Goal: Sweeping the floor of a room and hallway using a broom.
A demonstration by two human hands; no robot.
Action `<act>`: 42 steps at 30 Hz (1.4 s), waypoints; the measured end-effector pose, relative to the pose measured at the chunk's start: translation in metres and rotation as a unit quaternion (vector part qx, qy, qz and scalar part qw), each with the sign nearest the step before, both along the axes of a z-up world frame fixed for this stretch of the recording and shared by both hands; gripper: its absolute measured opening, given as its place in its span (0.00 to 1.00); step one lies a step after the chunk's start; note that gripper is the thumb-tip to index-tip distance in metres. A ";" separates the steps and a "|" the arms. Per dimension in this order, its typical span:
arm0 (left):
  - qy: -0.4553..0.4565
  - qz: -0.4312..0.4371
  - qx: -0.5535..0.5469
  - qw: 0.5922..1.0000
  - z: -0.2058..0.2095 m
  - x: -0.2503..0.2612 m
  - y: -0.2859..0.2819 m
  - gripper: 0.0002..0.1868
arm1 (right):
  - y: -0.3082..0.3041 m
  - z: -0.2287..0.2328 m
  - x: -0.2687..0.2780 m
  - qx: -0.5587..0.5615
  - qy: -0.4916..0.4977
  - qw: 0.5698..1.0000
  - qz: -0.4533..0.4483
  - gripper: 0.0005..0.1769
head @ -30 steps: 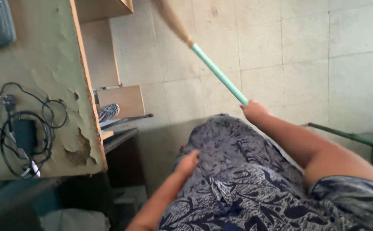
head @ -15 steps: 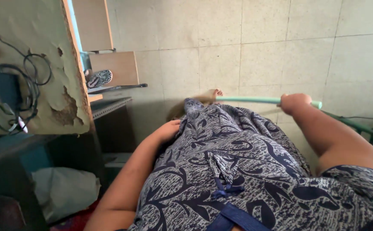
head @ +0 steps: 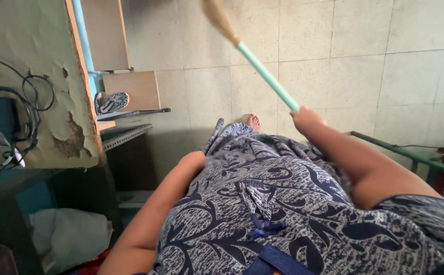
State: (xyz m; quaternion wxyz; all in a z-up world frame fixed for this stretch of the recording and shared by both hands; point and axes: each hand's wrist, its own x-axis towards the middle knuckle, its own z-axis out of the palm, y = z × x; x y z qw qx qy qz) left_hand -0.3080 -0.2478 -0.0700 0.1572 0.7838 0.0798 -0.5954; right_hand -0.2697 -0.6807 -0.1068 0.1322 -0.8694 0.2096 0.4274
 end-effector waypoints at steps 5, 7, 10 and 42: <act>0.038 -0.078 -0.033 0.996 -0.051 0.000 0.024 0.22 | -0.086 0.020 -0.067 -0.030 0.106 0.989 0.096 0.33; 0.039 -0.067 -0.147 0.986 -0.082 -0.008 0.040 0.19 | -0.129 0.029 -0.076 -0.101 0.163 0.968 0.161 0.33; -0.015 0.003 -0.150 0.989 -0.014 0.005 0.022 0.18 | -0.175 0.034 -0.067 -0.163 0.159 0.954 0.194 0.32; -0.101 0.125 -0.347 0.924 -0.040 0.223 0.211 0.26 | -0.021 0.064 -0.070 -0.323 0.142 0.936 0.013 0.27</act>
